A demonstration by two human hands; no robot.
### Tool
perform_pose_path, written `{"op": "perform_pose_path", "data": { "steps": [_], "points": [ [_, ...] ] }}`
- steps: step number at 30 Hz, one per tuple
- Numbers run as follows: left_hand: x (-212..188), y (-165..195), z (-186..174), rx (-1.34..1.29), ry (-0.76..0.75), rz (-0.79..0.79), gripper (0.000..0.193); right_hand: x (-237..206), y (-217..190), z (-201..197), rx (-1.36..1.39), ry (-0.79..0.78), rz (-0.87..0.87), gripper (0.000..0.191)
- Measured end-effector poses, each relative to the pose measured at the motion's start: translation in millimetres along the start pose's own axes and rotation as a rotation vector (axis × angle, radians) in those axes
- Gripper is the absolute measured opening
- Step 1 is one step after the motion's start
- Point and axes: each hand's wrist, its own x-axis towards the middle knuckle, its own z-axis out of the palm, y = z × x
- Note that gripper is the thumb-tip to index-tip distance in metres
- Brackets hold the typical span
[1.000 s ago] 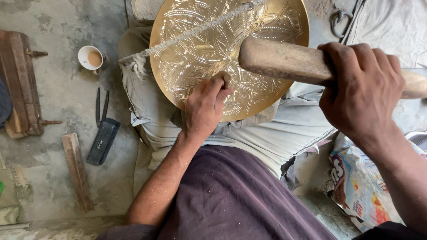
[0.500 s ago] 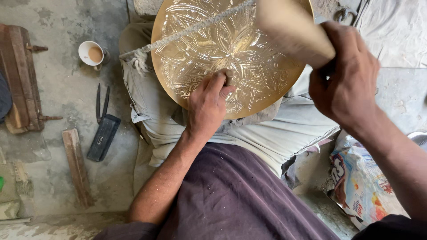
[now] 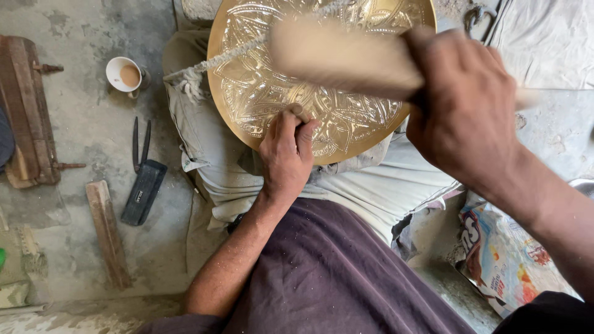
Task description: The person sits on the floor holding a steel punch against an ornate brass plate and strikes the punch with a wooden mallet to deepen the embossed floral pattern, repeatedly repositioning the punch across different parts of the design. At the end the person sets the tools aside and picks up a cup of tea.
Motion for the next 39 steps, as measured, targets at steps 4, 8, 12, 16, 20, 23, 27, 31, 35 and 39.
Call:
{"op": "perform_pose_path", "data": {
  "steps": [4,8,12,16,20,23,27,31,35,39],
  "points": [
    [-3,-2,1,0.018,-0.002,-0.040,0.021,-3,1,0,-0.154,0.140,-0.110,0.014],
    [-5,-6,3,0.000,-0.020,-0.048,0.022,-9,1,5,-0.063,-0.010,0.035,0.033],
    [-6,-9,3,0.062,0.008,0.045,0.020,-11,4,3,-0.429,0.033,-0.161,0.014],
    [-4,-9,3,0.022,-0.005,-0.006,0.021,-8,4,-2,-0.425,-0.041,-0.156,0.027],
    [-2,-9,3,0.011,0.013,0.058,0.020,-9,0,-7,0.166,0.075,0.044,0.030],
    [-1,-9,2,0.007,0.003,0.042,0.022,-10,-1,-8,0.648,0.089,0.215,0.048],
    [-3,-8,1,0.091,-0.011,0.062,0.026,-6,1,-6,0.002,0.093,-0.016,0.035],
    [-5,-5,1,0.017,-0.013,0.016,0.022,-2,-1,-4,0.037,0.072,0.025,0.033],
    [-4,-6,4,0.086,0.010,0.015,0.025,-1,-2,-6,-0.192,0.004,-0.068,0.016],
    [-6,-6,4,0.013,-0.007,0.006,0.024,2,-2,-11,-0.176,0.005,-0.064,0.016]
  ]
}}
